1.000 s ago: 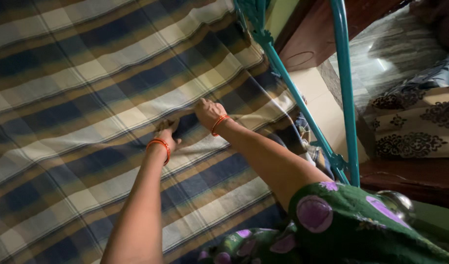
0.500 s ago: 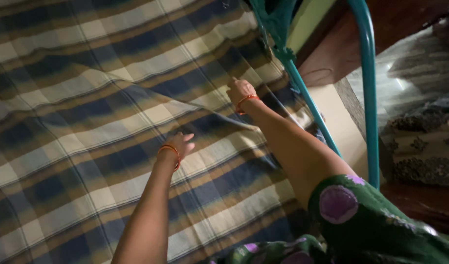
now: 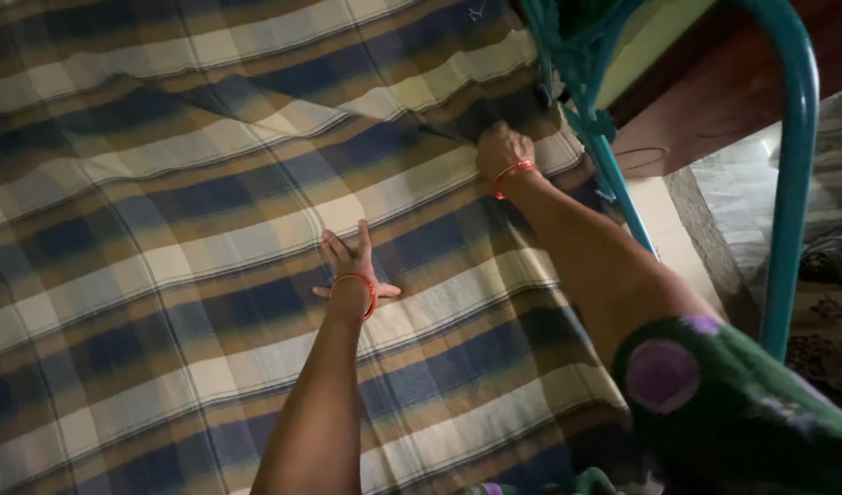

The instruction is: The person makes a bed by spreading out a plaid bedsheet over a floral mattress and then tucking the edges of the sheet under the mattress along the sides of the bed frame.

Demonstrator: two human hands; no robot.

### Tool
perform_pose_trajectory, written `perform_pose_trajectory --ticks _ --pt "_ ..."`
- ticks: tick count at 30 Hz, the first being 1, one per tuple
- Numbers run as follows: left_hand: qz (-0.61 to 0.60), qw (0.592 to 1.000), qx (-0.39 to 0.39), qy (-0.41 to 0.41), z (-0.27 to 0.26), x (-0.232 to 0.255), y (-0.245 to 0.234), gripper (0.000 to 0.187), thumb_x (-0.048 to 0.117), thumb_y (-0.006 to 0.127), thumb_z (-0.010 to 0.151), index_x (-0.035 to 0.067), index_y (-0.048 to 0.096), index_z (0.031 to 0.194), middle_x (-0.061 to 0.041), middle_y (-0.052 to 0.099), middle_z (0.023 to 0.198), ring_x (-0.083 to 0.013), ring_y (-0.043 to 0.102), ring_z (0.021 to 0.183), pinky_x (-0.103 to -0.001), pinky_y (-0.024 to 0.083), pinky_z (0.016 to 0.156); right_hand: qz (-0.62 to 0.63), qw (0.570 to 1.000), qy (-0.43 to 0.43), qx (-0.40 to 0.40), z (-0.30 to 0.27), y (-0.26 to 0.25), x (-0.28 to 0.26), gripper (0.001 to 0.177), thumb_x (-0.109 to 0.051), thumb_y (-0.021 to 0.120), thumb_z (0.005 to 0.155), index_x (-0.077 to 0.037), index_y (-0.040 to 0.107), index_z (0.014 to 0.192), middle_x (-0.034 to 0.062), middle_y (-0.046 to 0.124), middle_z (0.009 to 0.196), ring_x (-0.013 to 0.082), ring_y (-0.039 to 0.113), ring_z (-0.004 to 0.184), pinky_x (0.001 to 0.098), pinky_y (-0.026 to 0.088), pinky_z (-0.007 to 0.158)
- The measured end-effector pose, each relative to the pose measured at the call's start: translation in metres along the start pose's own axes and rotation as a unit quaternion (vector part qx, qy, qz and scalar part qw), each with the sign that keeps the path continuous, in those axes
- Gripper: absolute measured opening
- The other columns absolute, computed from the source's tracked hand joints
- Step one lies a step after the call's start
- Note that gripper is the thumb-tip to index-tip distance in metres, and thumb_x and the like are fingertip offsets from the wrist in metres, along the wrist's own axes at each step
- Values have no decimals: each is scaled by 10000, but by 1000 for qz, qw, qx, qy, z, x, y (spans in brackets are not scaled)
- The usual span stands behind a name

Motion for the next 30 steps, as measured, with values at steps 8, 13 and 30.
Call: perform_pose_trajectory --ticks 8,13,30 --pt "3 1000 -9 -17 11 2 4 1555 581 967 588 456 -212 1594 -270 -316 1645 -412 -225 1559 -869 234 1024 -25 985 5 169 42 44 32 206 -212 749 902 -57 759 1037 169 733 1099 335 713 1048 416 601 822" --pt "-25 999 -10 -25 11 1 3 1577 532 1001 545 490 -183 1585 -224 -343 1654 -352 -226 1577 -870 176 1060 102 982 158 26 20 30 43 520 -412 774 855 -21 633 1166 227 681 1081 384 675 1017 478 565 814" --pt "-26 999 -17 -37 20 -4 7 1607 593 982 559 539 -307 1518 -206 -380 1641 -351 -241 1571 -855 134 1077 204 969 127 -54 49 37 77 556 -446 710 918 -151 532 1354 316 542 1391 460 696 1089 560 582 916"
Point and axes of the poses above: each hand's wrist, its own z-axis towards the middle knuckle, its own y-axis out of the palm, x = y × z, the point moved 5 cm from there along z, towards the middle knuckle
